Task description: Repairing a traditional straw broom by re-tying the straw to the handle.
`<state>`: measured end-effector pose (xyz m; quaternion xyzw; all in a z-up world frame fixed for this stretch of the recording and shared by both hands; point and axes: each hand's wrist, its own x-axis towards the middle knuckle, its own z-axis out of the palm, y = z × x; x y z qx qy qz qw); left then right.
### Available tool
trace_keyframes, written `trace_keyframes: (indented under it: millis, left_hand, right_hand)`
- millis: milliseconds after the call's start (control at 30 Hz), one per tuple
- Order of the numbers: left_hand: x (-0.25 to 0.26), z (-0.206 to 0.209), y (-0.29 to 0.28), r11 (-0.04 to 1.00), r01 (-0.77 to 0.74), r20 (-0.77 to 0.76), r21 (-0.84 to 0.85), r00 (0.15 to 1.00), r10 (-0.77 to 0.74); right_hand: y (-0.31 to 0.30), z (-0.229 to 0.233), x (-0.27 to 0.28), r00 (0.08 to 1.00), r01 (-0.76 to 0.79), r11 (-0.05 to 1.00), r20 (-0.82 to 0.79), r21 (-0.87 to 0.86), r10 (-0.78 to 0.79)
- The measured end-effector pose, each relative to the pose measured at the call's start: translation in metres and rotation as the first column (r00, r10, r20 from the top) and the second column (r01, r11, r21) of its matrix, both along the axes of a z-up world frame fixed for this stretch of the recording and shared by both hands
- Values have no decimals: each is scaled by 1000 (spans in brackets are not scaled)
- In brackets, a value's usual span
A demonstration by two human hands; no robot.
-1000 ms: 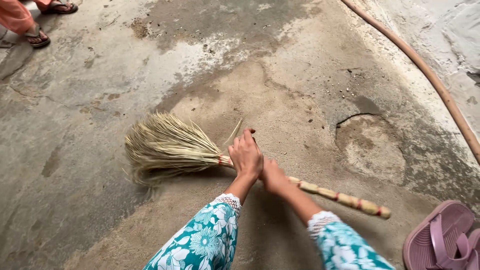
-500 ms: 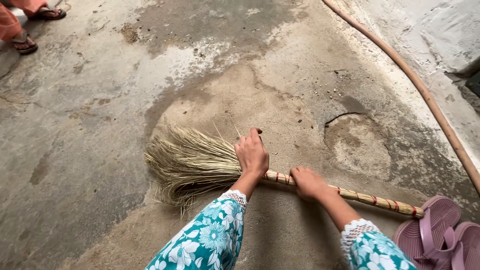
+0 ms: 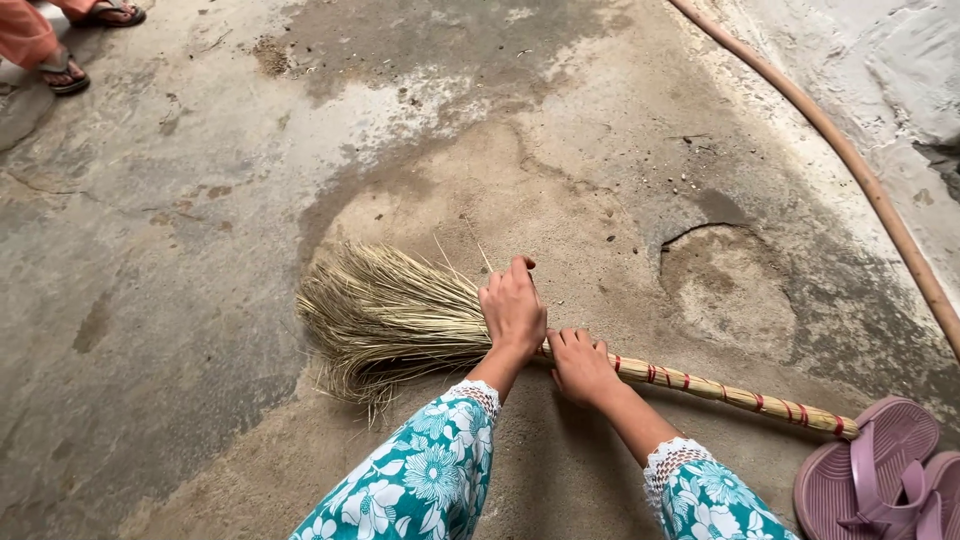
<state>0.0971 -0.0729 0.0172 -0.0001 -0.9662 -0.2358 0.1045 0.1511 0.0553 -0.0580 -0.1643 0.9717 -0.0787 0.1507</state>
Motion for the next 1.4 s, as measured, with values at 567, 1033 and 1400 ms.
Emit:
trace_keyframes:
  millis: [567, 1033, 1400]
  left_hand:
    - [-2, -2, -2, 1000, 1, -21, 18, 1000, -1]
    - [-7, 2, -1, 998, 8, -66, 64, 998, -4]
    - [-11, 13, 13, 995, 37, -44, 92, 998, -33]
  right_hand:
    - [-6, -19, -15, 998, 53, 998, -28, 46, -51]
    - [-1, 40, -15, 985, 82, 995, 158, -59, -71]
    - [77, 35, -20, 946, 228, 973, 228, 45, -232]
